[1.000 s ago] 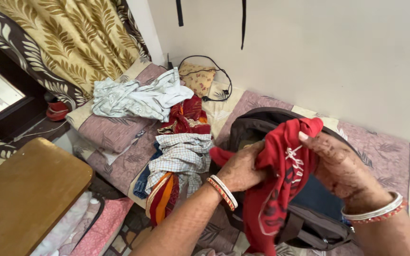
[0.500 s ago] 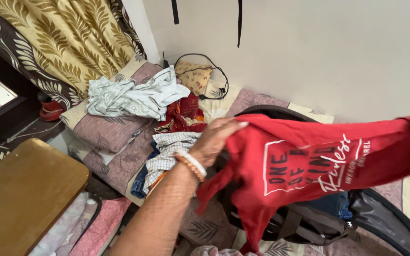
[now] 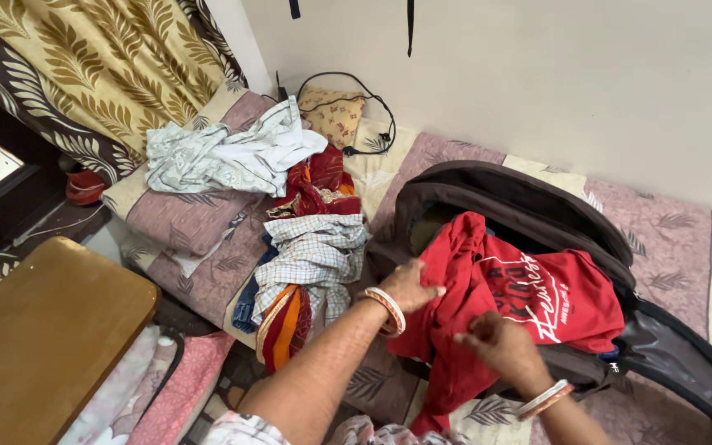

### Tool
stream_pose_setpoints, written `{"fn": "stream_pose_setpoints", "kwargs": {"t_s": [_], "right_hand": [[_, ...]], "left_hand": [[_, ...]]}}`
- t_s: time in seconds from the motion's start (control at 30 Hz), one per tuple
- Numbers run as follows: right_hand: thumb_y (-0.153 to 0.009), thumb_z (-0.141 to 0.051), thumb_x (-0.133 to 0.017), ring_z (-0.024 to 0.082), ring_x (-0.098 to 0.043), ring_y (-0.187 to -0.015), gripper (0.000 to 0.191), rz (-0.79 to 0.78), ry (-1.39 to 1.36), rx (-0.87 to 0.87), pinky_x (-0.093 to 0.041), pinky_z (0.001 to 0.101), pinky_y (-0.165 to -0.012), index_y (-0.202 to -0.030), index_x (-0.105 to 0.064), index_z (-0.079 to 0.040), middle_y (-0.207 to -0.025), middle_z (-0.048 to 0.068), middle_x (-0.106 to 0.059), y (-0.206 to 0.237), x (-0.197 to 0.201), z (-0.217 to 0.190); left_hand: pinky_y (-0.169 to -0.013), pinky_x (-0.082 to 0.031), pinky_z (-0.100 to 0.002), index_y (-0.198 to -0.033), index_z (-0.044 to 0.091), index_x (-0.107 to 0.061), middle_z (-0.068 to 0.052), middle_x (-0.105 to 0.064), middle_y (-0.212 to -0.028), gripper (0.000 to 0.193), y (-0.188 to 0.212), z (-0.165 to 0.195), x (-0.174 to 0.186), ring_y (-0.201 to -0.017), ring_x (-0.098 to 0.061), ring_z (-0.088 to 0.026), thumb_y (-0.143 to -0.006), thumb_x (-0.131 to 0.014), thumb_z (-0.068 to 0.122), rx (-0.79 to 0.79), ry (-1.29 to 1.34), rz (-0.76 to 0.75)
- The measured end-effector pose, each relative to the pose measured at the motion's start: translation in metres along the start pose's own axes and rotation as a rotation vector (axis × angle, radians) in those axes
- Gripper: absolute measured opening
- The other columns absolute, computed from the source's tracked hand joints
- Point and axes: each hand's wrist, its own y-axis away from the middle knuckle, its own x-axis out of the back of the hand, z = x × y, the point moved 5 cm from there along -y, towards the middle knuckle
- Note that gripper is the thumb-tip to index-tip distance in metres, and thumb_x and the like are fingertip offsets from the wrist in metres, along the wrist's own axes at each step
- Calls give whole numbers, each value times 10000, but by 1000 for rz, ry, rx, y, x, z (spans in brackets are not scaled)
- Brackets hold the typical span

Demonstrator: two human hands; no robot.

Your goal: The person folds and arranges clothes on a bed, then packs them into an open backpack, pressing the garments down to fit them inside. They fold a red t-shirt on the bed and place it into the backpack with the other clothes.

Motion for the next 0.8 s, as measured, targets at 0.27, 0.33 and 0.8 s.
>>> {"fn": "stream_pose_setpoints", "kwargs": {"t_s": [0.27,0.33,0.8], "right_hand": [[-732,-426,-821,365,-688,-1011,515,248,295,77,-559,471,-872,-1056,-641,-69,-1068,164,-677,9,-51,5],[-809,-379,-772,348,-696,-1030,369,228,343,103,-562,464,-887,-1003,-660,-86,-1071,141,-693,0,-65,31],[-1125,-147,-594,104,-571,-860,69,482,-971,133,-471,268,-762,-1081,-592,-94,-1007,-17,-627,31,197,56]], "left_hand": [[-897,-543,-463,-1137,45,-579,-264,-575,-1198,625,20,-12,-4,-1069,-623,-425,-674,-922,287,50,33,473],[-845,-556,-470,-1016,120,-643,-197,-581,-1174,449,20,-17,-6,-995,-659,-385,-678,-914,241,78,50,452],[-875,-541,-464,-945,77,-705,-148,-740,-959,238,-15,-84,91,-942,-697,-345,-856,-695,297,193,305,752]]}}
